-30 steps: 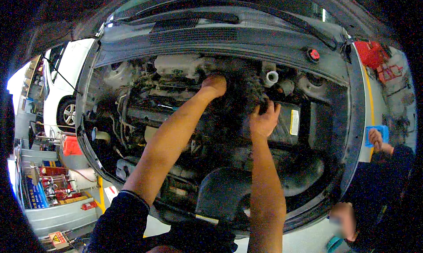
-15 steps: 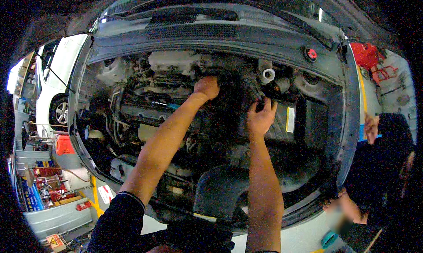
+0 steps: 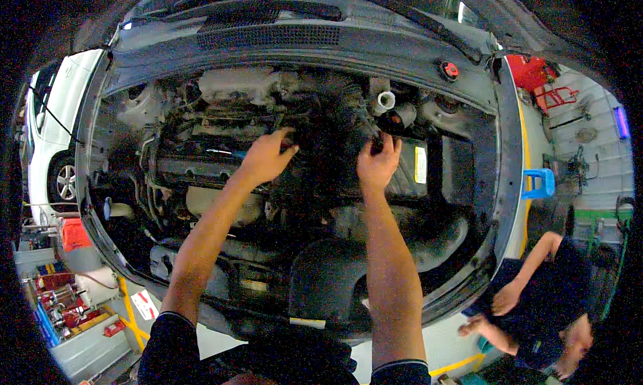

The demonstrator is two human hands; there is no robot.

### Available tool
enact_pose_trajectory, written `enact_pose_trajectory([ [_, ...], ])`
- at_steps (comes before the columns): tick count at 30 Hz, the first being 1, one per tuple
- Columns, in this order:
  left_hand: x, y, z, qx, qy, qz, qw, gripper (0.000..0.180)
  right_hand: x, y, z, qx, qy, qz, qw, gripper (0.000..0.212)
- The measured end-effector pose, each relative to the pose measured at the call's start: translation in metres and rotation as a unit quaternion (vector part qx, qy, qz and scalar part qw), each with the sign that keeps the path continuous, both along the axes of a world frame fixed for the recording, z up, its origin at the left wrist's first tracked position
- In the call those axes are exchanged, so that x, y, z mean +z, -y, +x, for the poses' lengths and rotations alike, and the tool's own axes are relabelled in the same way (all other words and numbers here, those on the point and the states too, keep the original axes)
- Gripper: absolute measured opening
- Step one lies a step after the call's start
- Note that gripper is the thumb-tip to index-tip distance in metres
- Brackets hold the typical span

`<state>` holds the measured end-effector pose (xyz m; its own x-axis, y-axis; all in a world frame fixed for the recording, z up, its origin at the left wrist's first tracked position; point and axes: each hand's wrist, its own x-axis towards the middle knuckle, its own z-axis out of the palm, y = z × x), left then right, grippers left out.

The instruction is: The person operates a hydraulic lift to lower a silver SUV and then proceeds to the engine bay. Using a screwdriver, the person removes screws from the air filter housing, detaches the cover, and removes the old air filter. A new air filter is then placed into the housing.

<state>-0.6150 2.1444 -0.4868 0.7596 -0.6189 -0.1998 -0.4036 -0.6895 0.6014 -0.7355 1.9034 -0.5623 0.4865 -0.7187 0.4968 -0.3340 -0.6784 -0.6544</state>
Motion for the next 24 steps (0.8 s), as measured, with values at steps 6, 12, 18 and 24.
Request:
enact_pose_trajectory([
  [6, 0.037, -0.075, -0.086, -0.048, -0.035, -0.084, 0.995, 0.055, 0.018, -0.009, -0.001, 0.034, 0.05, 0.031, 0.998, 0.037],
  [12, 0.044, -0.107, -0.22, -0.059, -0.036, -0.118, 0.991, 0.066, 0.01, -0.006, -0.006, 0.027, 0.061, 0.045, 0.997, 0.037],
  [18, 0.027, -0.055, -0.33, 0.028, 0.044, -0.08, 0.995, 0.081, 0.017, -0.011, -0.015, 0.005, 0.005, 0.077, 0.997, 0.039],
  [24, 0.022, -0.011, -0.356, 0.081, 0.174, 0.091, 0.977, 0.091, 0.026, 0.003, -0.022, 0.054, -0.004, 0.134, 0.99, 0.05],
])
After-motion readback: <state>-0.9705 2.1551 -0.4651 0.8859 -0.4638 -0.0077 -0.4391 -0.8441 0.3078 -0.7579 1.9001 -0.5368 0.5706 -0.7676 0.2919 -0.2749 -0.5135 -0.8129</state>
